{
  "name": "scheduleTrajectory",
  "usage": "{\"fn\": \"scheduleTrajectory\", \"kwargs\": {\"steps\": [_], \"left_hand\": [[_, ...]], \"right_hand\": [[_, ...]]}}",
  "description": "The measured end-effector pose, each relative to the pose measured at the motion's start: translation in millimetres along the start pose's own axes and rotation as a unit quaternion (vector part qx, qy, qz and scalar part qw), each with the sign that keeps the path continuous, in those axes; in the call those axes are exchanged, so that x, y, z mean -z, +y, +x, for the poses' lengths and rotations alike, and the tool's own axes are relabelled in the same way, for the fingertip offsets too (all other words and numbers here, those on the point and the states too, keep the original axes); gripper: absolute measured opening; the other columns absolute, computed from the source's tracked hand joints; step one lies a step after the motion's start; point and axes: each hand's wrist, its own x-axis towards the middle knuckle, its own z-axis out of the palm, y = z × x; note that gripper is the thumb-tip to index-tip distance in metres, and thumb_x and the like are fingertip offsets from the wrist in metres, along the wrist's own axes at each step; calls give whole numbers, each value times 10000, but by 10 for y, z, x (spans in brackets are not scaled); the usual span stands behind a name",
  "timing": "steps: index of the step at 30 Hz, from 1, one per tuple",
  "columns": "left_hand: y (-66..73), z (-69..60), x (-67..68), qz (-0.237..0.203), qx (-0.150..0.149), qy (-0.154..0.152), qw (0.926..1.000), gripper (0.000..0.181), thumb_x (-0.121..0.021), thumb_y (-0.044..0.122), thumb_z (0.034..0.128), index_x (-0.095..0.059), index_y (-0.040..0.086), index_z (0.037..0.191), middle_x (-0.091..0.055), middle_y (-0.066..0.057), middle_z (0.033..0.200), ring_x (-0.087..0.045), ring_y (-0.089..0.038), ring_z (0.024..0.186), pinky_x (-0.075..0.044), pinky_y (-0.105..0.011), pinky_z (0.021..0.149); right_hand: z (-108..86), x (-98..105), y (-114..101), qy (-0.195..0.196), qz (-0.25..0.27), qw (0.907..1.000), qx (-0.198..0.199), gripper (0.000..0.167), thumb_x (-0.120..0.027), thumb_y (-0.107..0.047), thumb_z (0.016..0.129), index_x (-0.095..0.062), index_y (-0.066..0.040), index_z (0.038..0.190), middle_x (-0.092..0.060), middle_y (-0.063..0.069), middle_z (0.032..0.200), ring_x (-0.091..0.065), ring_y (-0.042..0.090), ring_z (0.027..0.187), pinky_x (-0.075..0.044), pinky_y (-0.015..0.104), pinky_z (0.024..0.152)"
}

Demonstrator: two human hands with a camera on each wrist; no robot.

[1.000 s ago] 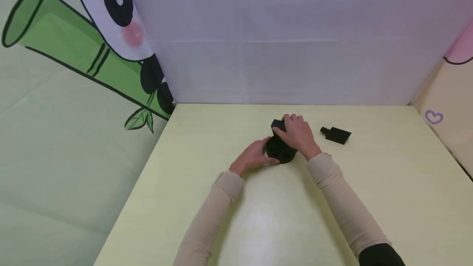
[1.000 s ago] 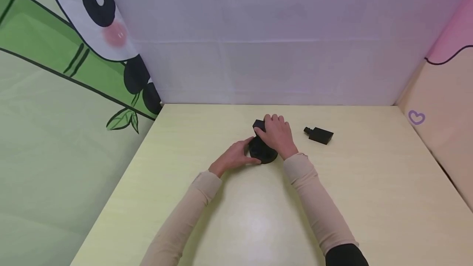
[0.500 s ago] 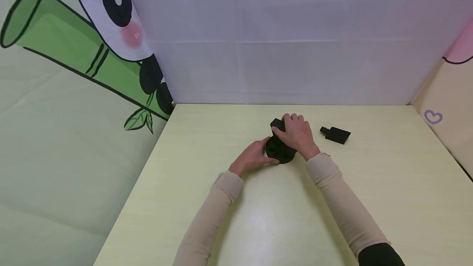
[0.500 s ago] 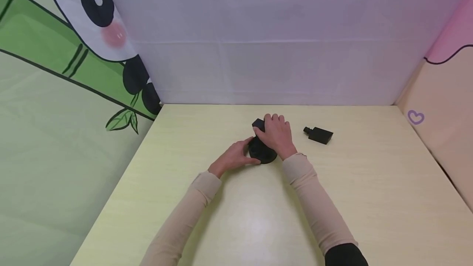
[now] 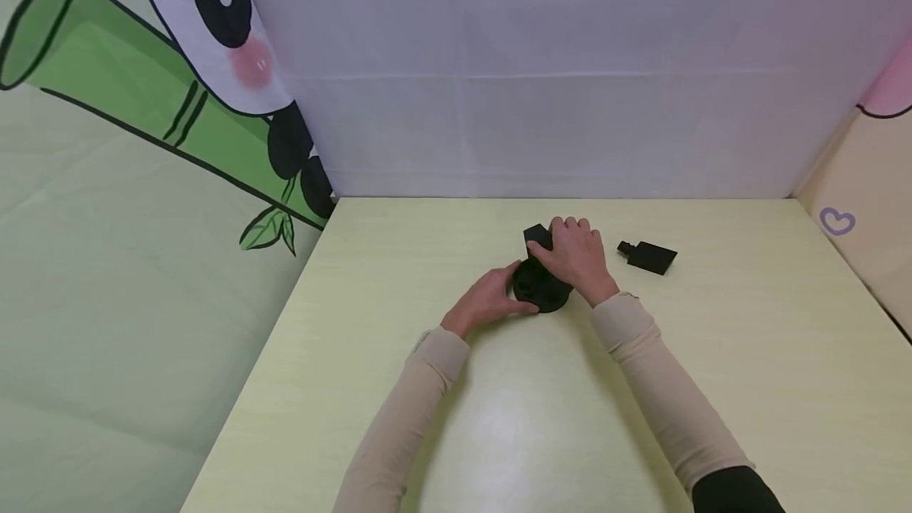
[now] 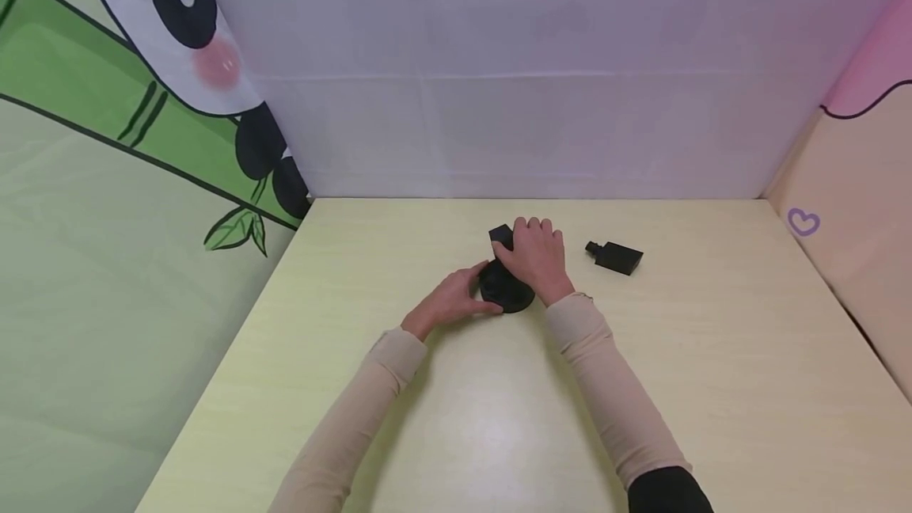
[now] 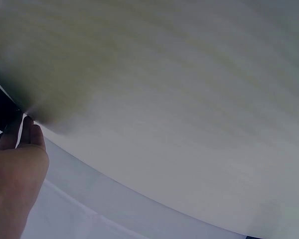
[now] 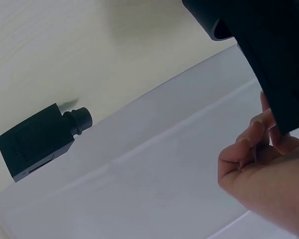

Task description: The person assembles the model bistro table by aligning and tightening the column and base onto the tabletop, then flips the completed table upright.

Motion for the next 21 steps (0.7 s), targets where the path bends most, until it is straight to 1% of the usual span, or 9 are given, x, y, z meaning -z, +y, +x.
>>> {"fn": "scheduleTrajectory", "kwargs": {"steps": [4, 7, 10, 11, 12, 14, 17, 19, 21], "left_hand": [[-3, 13, -9, 11, 40, -30, 10000, 760, -859, 378, 872, -504, 93, 1481, -638, -55, 1310, -586, -180, 1173, -460, -340, 1053], [-4, 21, -9, 24, 48, -25, 10000, 775, -858, 389, 870, -497, 97, 1491, -633, -56, 1327, -583, -180, 1189, -455, -342, 1062], [-2, 22, -7, 35, 29, -4, 10000, 764, -858, 402, 868, -508, 97, 1475, -636, -51, 1310, -585, -176, 1172, -459, -336, 1053], [-1, 22, -6, 31, 22, 1, 10000, 761, -858, 406, 866, -511, 99, 1471, -637, -48, 1304, -585, -174, 1166, -461, -335, 1050], [0, 21, -5, 34, 14, 7, 10000, 757, -859, 405, 866, -514, 97, 1465, -638, -48, 1298, -586, -175, 1161, -463, -336, 1046], [0, 22, -4, 34, -5, 10, 10000, 752, -860, 404, 864, -518, 95, 1458, -640, -46, 1286, -588, -174, 1152, -466, -335, 1040], [-4, 21, -7, 28, -18, 8, 10000, 741, -862, 394, 865, -521, 95, 1451, -644, -46, 1272, -588, -174, 1141, -469, -337, 1033], [-11, 22, -12, 33, -7, 1, 10000, 741, -860, 394, 867, -518, 97, 1453, -643, -43, 1272, -587, -169, 1141, -469, -335, 1033], [-17, 21, -19, 36, 13, 3, 10000, 748, -858, 396, 868, -513, 98, 1461, -640, -44, 1281, -585, -170, 1149, -468, -339, 1037]], "right_hand": [[-1, 5, 5, 20, 53, 10000, -46, 584, -608, -506, 1004, -593, 54, 1170, -607, 261, 1122, -520, 456, 1077, -434, 595, 932], [0, 5, 7, 31, 67, 10000, -48, 575, -603, -504, 1008, -592, 50, 1160, -607, 257, 1116, -517, 453, 1074, -435, 589, 926], [-1, 9, 6, 36, -54, 10000, -67, 566, -592, -501, 1016, -598, 57, 1108, -609, 261, 1087, -518, 458, 1065, -440, 586, 914], [1, 10, 8, 45, -71, 9999, -95, 575, -593, -507, 1015, -601, 58, 1121, -610, 262, 1095, -517, 460, 1070, -440, 586, 917], [2, 11, 11, 49, -52, 9999, -121, 589, -595, -514, 1013, -605, 59, 1149, -612, 265, 1112, -516, 463, 1081, -436, 589, 926], [5, 12, 20, 13, 14, 9999, -122, 619, -592, -509, 1016, -593, 58, 1264, -602, 283, 1200, -503, 479, 1138, -415, 606, 964], [15, 11, 41, -111, 167, 9998, -18, 638, -581, -461, 1031, -520, 23, 1443, -551, 301, 1337, -461, 500, 1229, -372, 632, 1020], [18, 14, 49, -210, 217, 9995, 95, 615, -574, -415, 1042, -492, 2, 1486, -527, 308, 1372, -442, 508, 1254, -354, 643, 1037], [20, 19, 53, -248, 231, 9993, 172, 587, -576, -385, 1047, -494, 1, 1482, -532, 310, 1362, -447, 509, 1251, -361, 644, 1036]]}}
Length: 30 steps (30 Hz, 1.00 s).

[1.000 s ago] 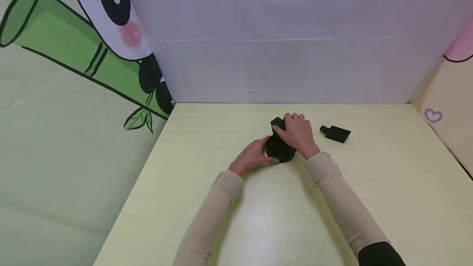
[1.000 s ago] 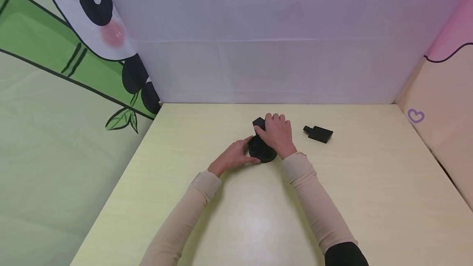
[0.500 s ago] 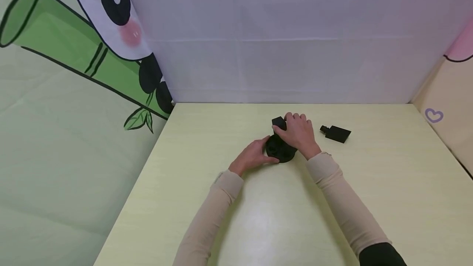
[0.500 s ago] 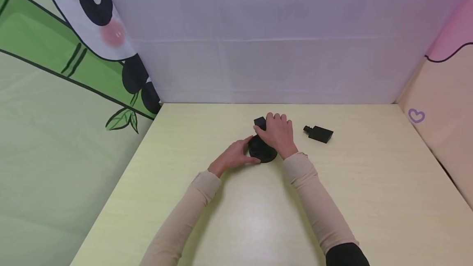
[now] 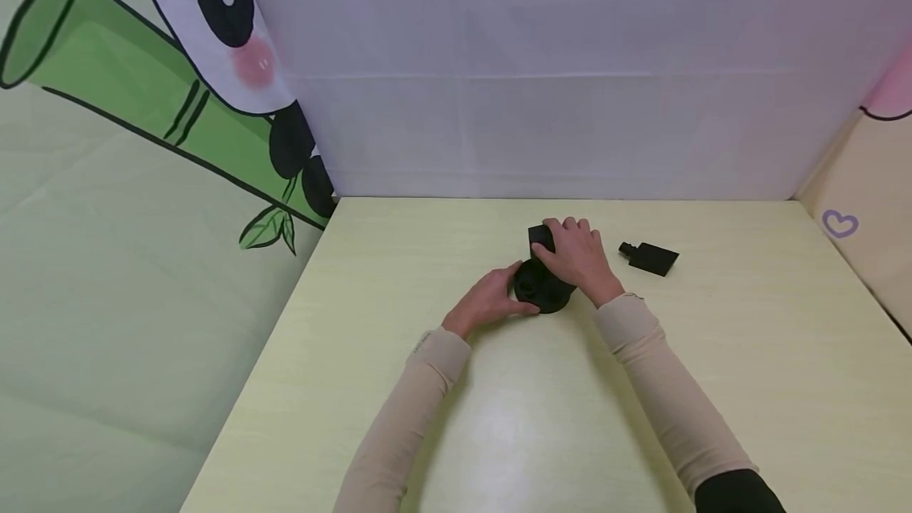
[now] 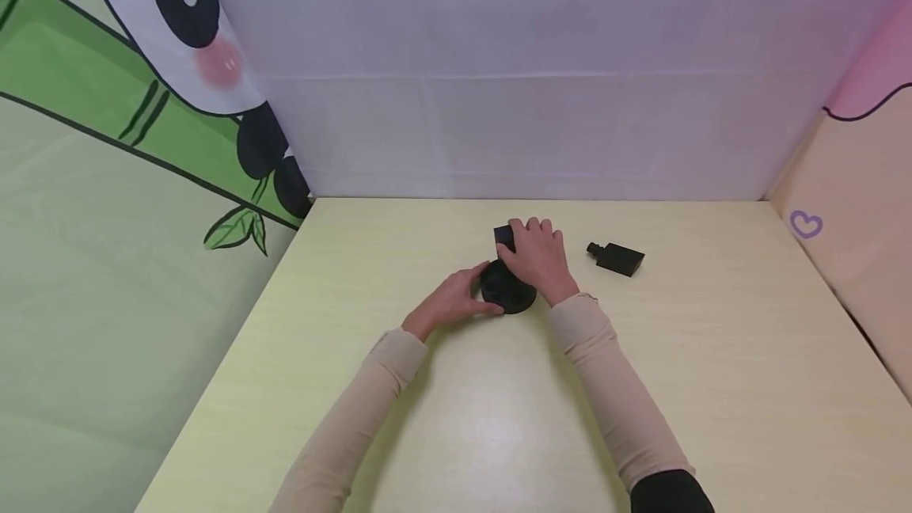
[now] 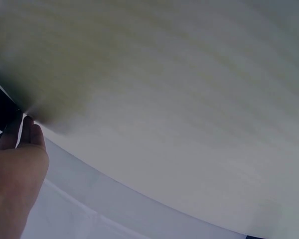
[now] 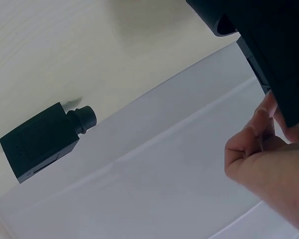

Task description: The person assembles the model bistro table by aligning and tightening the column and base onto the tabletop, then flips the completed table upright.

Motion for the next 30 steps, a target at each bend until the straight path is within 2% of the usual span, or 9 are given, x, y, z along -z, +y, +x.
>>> {"fn": "scheduleTrajectory", "kwargs": {"steps": [5, 9, 19, 25, 30], "left_hand": [[-2, 4, -3, 50, 48, 15, 10000, 769, -856, 411, 867, -506, 88, 1470, -634, -55, 1298, -582, -177, 1163, -464, -345, 1047], [1, 1, -1, 66, 70, -4, 10000, 761, -856, 410, 867, -511, 82, 1461, -635, -56, 1300, -584, -177, 1165, -462, -340, 1048], [13, -9, 13, 108, 75, -5, 9999, 763, -852, 415, 869, -509, 78, 1461, -635, -61, 1291, -583, -182, 1157, -458, -342, 1053], [23, -14, 14, 112, 74, -25, 9999, 763, -850, 411, 872, -505, 83, 1467, -631, -62, 1291, -578, -191, 1160, -456, -347, 1057], [22, -13, 22, 141, 122, -12, 9998, 780, -853, 410, 870, -496, 80, 1479, -627, -65, 1307, -576, -194, 1173, -454, -354, 1061]], "right_hand": [[-1, 23, 9, 94, 128, 9999, 21, 563, -600, -355, 1041, -509, 53, 1419, -560, 323, 1316, -485, 509, 1212, -412, 635, 1005], [-6, 30, 18, 122, 183, 9997, 50, 571, -595, -334, 1037, -500, 73, 1426, -548, 335, 1326, -490, 515, 1203, -432, 627, 996], [-9, 57, 48, -103, 354, 9993, -97, 584, -581, -355, 1056, -474, 61, 1452, -526, 329, 1344, -485, 504, 1203, -453, 612, 971], [-17, 40, 70, 16, 262, 9996, -104, 530, -594, -349, 1053, -532, 72, 1370, -565, 316, 1266, -512, 495, 1154, -470, 599, 943], [-24, 54, 69, 112, 269, 9995, -143, 542, -584, -370, 1056, -542, 74, 1363, -566, 319, 1271, -509, 499, 1163, -472, 599, 939]]}}
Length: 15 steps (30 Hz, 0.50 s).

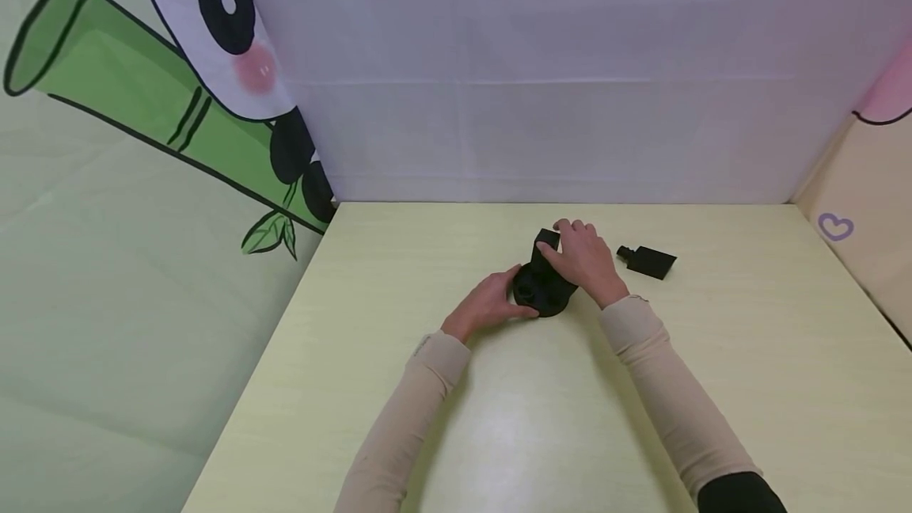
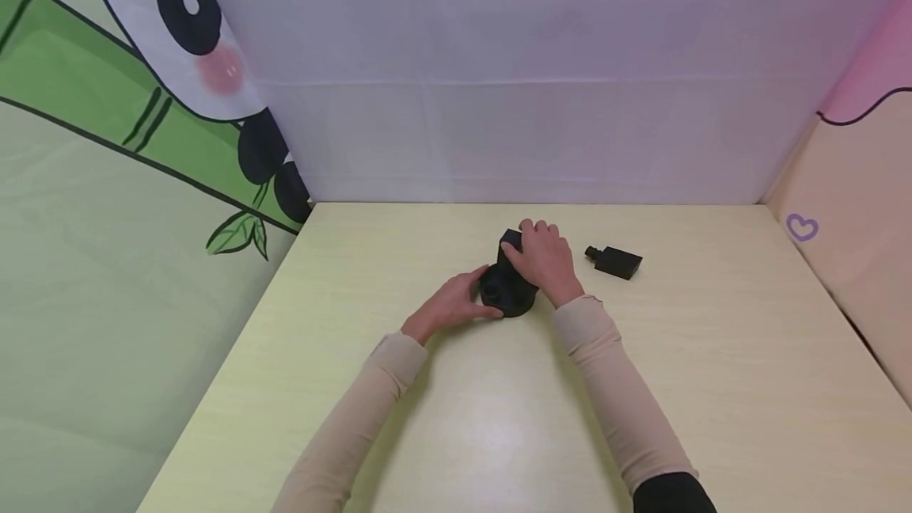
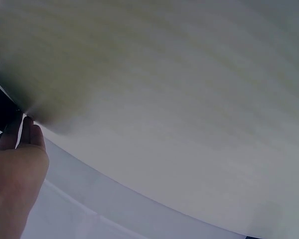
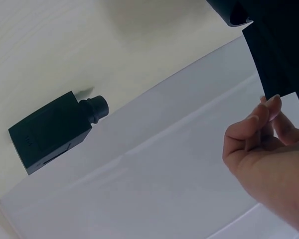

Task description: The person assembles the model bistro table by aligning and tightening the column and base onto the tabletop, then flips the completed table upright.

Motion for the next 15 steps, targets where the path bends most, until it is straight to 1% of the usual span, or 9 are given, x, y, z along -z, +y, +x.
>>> {"fn": "scheduleTrajectory", "kwargs": {"steps": [2, 5, 7, 12, 15], "left_hand": [[-2, -2, 1, -2, -2, -1, 10000, 778, -852, 413, 870, -498, 81, 1478, -627, -62, 1302, -575, -191, 1164, -456, -354, 1056], [-2, -3, 3, -27, -49, 9, 10000, 762, -851, 414, 871, -507, 83, 1465, -631, -56, 1272, -576, -188, 1134, -464, -353, 1036], [-4, -3, 3, -20, -69, 10, 10000, 751, -849, 419, 872, -512, 86, 1455, -631, -47, 1246, -574, -181, 1110, -468, -347, 1021], [-5, -5, 4, -29, -81, 18, 10000, 745, -850, 417, 872, -514, 87, 1450, -633, -42, 1230, -574, -177, 1096, -473, -343, 1009], [-8, -5, 0, -40, -85, 18, 10000, 755, -850, 410, 872, -509, 84, 1462, -636, -51, 1250, -577, -180, 1110, -471, -346, 1014]], "right_hand": [[-1, 1, 5, 22, -33, 10000, 8, 537, -578, -377, 1058, -553, 82, 1335, -574, 317, 1245, -513, 497, 1150, -472, 595, 937], [-6, 8, 12, 92, -85, 9999, -2, 510, -591, -378, 1048, -577, 93, 1243, -594, 304, 1158, -530, 490, 1101, -478, 587, 916], [-9, 11, 16, 139, -106, 9998, -21, 512, -599, -394, 1042, -580, 90, 1207, -599, 297, 1128, -535, 486, 1083, -481, 584, 904], [-16, 18, 24, 102, -94, 9999, -45, 539, -595, -414, 1036, -580, 93, 1218, -601, 305, 1144, -534, 492, 1096, -479, 595, 909], [-26, 22, 31, 56, -169, 9998, -91, 548, -591, -428, 1030, -583, 96, 1189, -607, 306, 1128, -540, 498, 1090, -477, 603, 909]]}}
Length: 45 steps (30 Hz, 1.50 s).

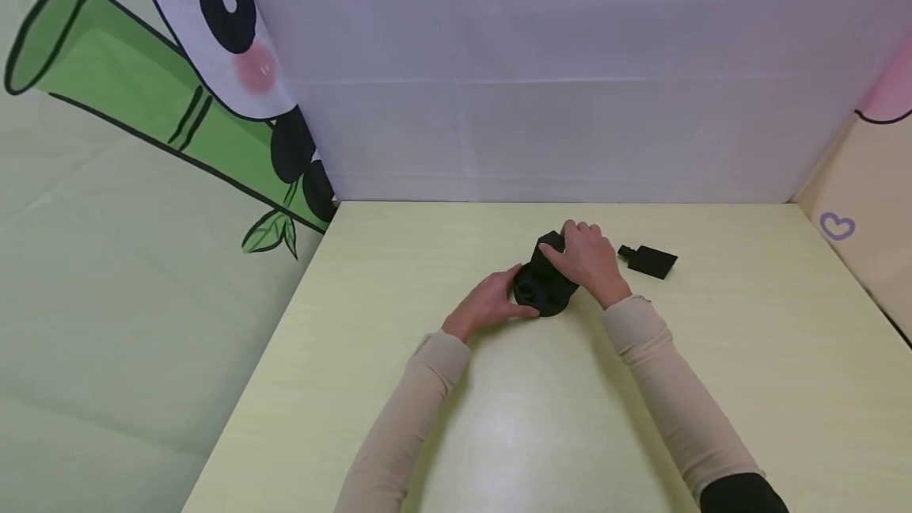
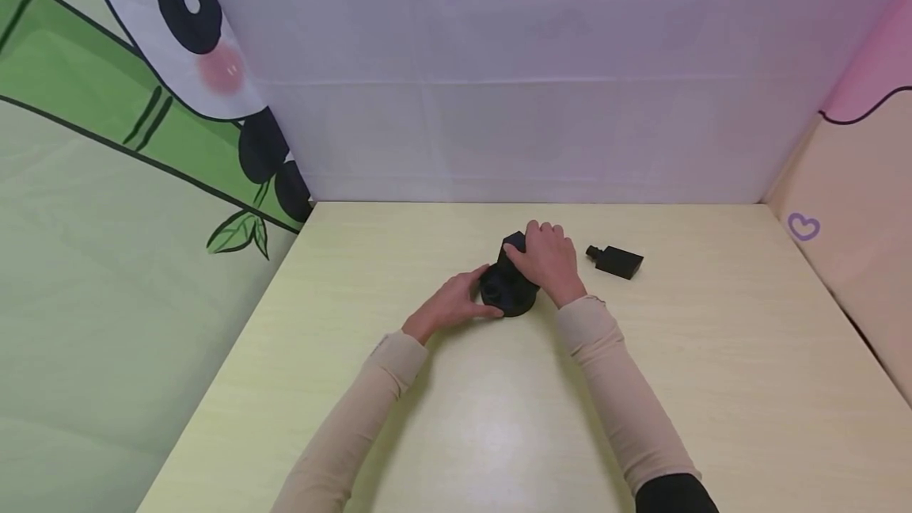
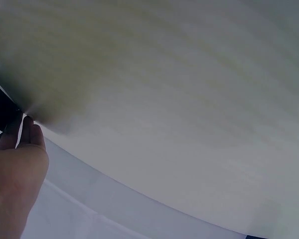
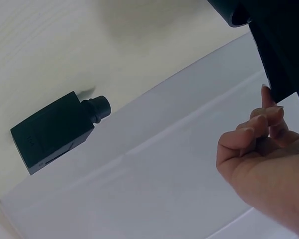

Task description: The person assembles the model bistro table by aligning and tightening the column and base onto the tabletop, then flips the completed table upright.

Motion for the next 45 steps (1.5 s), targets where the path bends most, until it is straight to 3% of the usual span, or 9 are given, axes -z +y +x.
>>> {"fn": "scheduleTrajectory", "kwargs": {"steps": [8, 13, 20, 25, 30, 45], "left_hand": [[7, 8, -4, -43, 37, -1, 10000, 776, -852, 413, 870, -499, 84, 1478, -631, -55, 1275, -574, -180, 1125, -467, -347, 1018], [4, 14, -8, -40, 87, -26, 10000, 820, -846, 436, 870, -475, 82, 1510, -615, -69, 1336, -567, -186, 1179, -455, -350, 1052], [-4, 22, -13, -17, 115, -2, 9999, 837, -849, 432, 868, -465, 80, 1523, -609, -78, 1362, -567, -195, 1203, -452, -357, 1062], [0, 24, -19, -65, 97, -8, 9999, 811, -850, 433, 866, -482, 86, 1500, -624, -67, 1307, -571, -185, 1150, -467, -350, 1032], [7, 23, -19, -75, 82, -1, 9999, 805, -851, 430, 866, -483, 92, 1498, -625, -58, 1286, -567, -176, 1123, -471, -342, 1017], [21, 33, -7, -36, -13, 17, 10000, 779, -848, 424, 872, -497, 86, 1480, -637, -52, 1249, -575, -172, 1084, -480, -335, 984]], "right_hand": [[-10, 65, 8, -228, 47, 9997, 111, 605, -586, -420, 1015, -543, 65, 1373, -576, 325, 1262, -507, 523, 1163, -425, 644, 980], [-15, 84, 25, -323, 5, 9993, 171, 590, -641, -430, 991, -557, 80, 1275, -614, 307, 1151, -546, 506, 1081, -458, 625, 924], [-24, 121, 34, -484, -87, 9983, 302, 601, -658, -422, 993, -556, 82, 1304, -617, 306, 1154, -562, 501, 1076, -467, 618, 917], [-35, 121, 43, -489, -101, 9982, 331, 545, -675, -410, 991, -585, 79, 1216, -621, 267, 1047, -584, 463, 994, -493, 583, 847], [-31, 128, 48, -434, -116, 9984, 329, 566, -671, -422, 988, -587, 77, 1242, -627, 286, 1085, -586, 478, 1016, -494, 595, 865], [-51, 141, 35, -403, -298, 9978, 424, 478, -684, -430, 974, -603, 40, 1002, -588, 157, 824, -595, 381, 797, -508, 510, 700]]}}
